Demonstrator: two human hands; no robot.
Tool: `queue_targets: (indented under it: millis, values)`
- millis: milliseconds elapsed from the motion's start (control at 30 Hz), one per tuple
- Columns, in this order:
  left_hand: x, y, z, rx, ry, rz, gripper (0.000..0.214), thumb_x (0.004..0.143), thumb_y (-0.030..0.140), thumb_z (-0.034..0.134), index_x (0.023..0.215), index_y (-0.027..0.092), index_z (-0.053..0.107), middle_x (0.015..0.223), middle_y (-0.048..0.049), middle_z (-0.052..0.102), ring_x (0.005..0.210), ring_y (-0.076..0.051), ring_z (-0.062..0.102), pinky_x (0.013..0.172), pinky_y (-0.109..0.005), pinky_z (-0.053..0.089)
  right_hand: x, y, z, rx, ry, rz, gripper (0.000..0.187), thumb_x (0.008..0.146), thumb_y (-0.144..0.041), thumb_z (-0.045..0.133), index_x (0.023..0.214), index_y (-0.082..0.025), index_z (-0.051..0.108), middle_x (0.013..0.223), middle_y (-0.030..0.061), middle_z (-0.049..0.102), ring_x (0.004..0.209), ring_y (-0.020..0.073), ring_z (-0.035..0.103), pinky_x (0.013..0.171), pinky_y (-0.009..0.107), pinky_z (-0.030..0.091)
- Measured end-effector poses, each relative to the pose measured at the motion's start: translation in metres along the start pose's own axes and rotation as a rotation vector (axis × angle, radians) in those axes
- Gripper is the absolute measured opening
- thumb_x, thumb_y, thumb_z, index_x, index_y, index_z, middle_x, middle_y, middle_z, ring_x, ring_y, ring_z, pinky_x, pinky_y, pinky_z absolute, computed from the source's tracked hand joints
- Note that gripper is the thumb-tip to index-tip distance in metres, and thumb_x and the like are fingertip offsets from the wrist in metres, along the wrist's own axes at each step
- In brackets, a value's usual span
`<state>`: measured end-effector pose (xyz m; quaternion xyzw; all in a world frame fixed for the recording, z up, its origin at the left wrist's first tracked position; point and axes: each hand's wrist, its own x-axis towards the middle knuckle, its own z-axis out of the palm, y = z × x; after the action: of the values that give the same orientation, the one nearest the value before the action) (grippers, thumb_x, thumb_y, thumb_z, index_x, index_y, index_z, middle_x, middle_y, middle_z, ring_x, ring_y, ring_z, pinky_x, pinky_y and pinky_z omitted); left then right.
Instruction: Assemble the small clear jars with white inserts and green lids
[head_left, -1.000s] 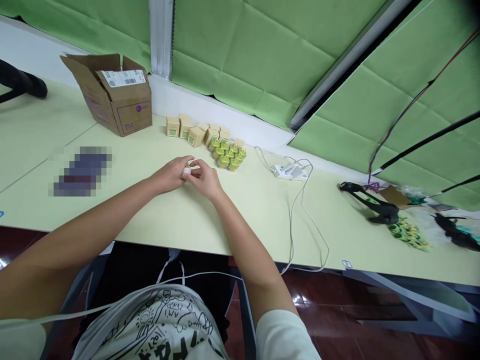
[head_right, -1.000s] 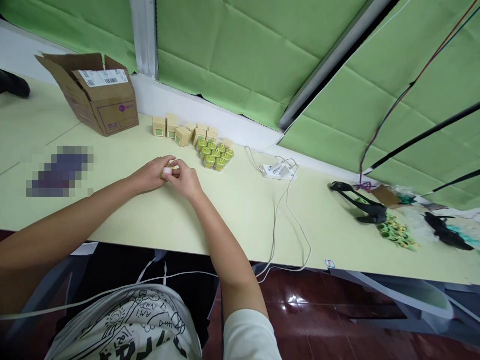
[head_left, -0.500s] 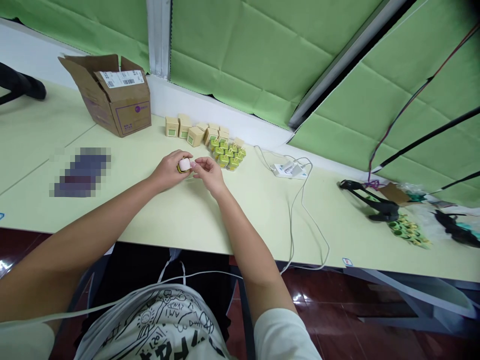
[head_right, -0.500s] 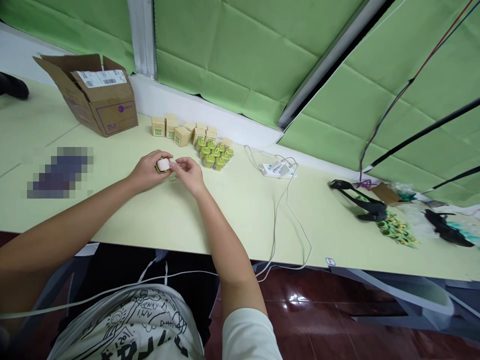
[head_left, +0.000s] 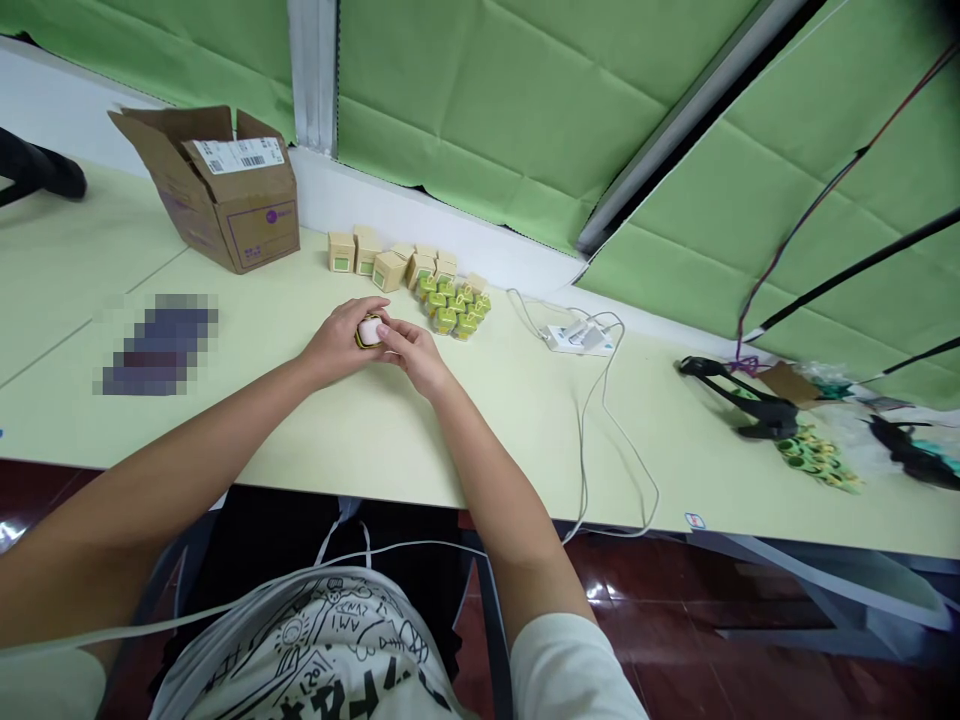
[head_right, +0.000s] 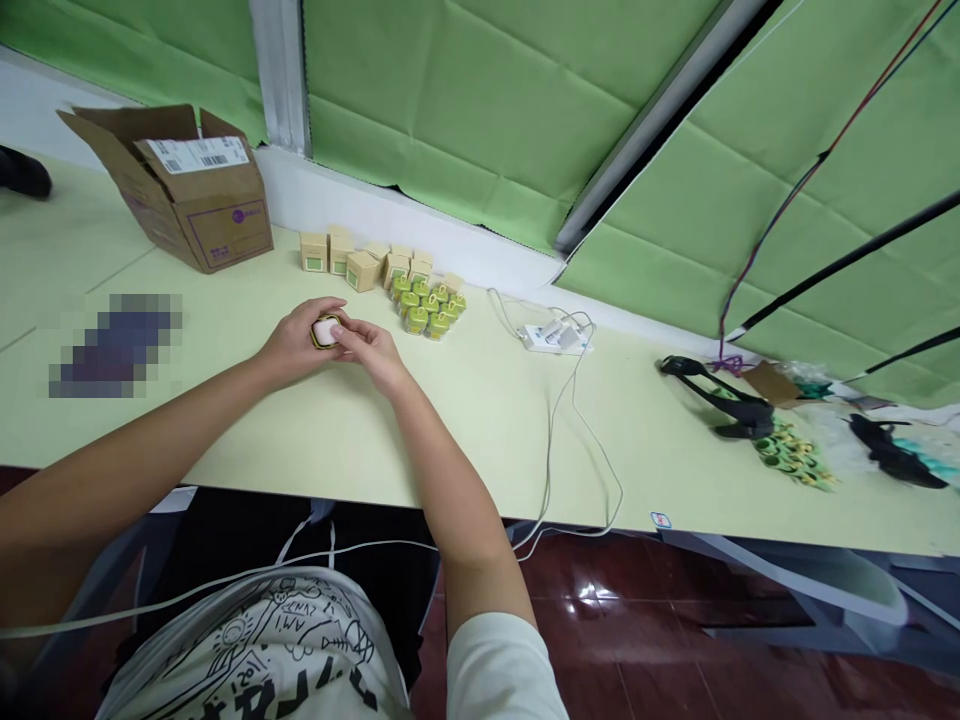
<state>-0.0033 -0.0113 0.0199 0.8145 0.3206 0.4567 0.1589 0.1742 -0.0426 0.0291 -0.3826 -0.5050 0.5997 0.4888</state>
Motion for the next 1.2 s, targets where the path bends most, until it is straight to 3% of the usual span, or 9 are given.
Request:
queue_targets:
  millis: [133, 400, 700, 800, 933, 1200]
  values:
    - [0.000, 0.000, -0.001, 0.028, -0.021, 0.016, 0.044, 0.091, 0.038, 0.070, 0.130, 0.022, 0.062, 0.123, -0.0088, 0.073, 0.120, -0.028, 0.066, 0.107, -0.045, 0.053, 0.003, 0.002, -0.002, 0.063, 0.008, 0.028, 0.055, 0.067, -0.063, 0.095, 0.097, -0.021, 0.079, 0.093, 0.0011, 0.081, 0.086, 0.0156, 0.074, 0.084, 0.029, 0.066]
    - [0.002, -0.001, -0.002, 0.107, 0.010, 0.059, 0.039, 0.090, 0.034, 0.073, 0.125, 0.022, 0.062, 0.121, -0.0095, 0.066, 0.118, -0.030, 0.058, 0.105, -0.048, 0.050, 0.003, 0.004, 0.000, 0.115, 0.052, 0.037, 0.044, 0.071, -0.053, 0.096, 0.096, -0.022, 0.077, 0.088, -0.0012, 0.079, 0.081, 0.0130, 0.073, 0.080, 0.027, 0.065]
    - [0.000, -0.001, -0.004, 0.126, 0.096, 0.136, 0.038, 0.090, 0.047, 0.080, 0.119, 0.023, 0.074, 0.112, -0.0087, 0.060, 0.107, -0.027, 0.058, 0.097, -0.044, 0.053, 0.001, -0.002, 0.004, 0.139, 0.169, 0.050, 0.016, 0.092, -0.036, 0.079, 0.092, -0.023, 0.069, 0.084, -0.0043, 0.073, 0.074, 0.0117, 0.069, 0.076, 0.028, 0.066]
    - [0.000, -0.003, -0.003, 0.118, 0.110, 0.117, 0.045, 0.090, 0.051, 0.081, 0.126, 0.024, 0.073, 0.113, -0.0089, 0.066, 0.110, -0.029, 0.060, 0.099, -0.046, 0.053, 0.001, -0.002, 0.006, 0.189, 0.112, 0.155, 0.014, 0.098, -0.036, 0.072, 0.100, -0.023, 0.069, 0.091, -0.0006, 0.077, 0.080, 0.0160, 0.074, 0.076, 0.033, 0.068]
    - [0.001, -0.005, -0.003, 0.113, 0.109, 0.108, 0.047, 0.089, 0.055, 0.081, 0.124, 0.024, 0.074, 0.113, -0.0095, 0.071, 0.112, -0.030, 0.061, 0.101, -0.048, 0.052, 0.000, -0.003, 0.010, 0.219, 0.003, 0.263, 0.024, 0.103, -0.043, 0.066, 0.104, -0.020, 0.071, 0.095, 0.0048, 0.080, 0.086, 0.0192, 0.076, 0.079, 0.035, 0.069]
    - [0.000, -0.004, 0.000, 0.089, 0.009, 0.056, 0.061, 0.085, 0.052, 0.084, 0.136, 0.024, 0.067, 0.128, -0.0111, 0.069, 0.124, -0.032, 0.060, 0.110, -0.050, 0.050, 0.006, 0.005, 0.005, 0.182, 0.260, 0.091, 0.015, 0.092, -0.036, 0.076, 0.093, -0.023, 0.068, 0.085, -0.0027, 0.074, 0.077, 0.0133, 0.070, 0.074, 0.026, 0.062]
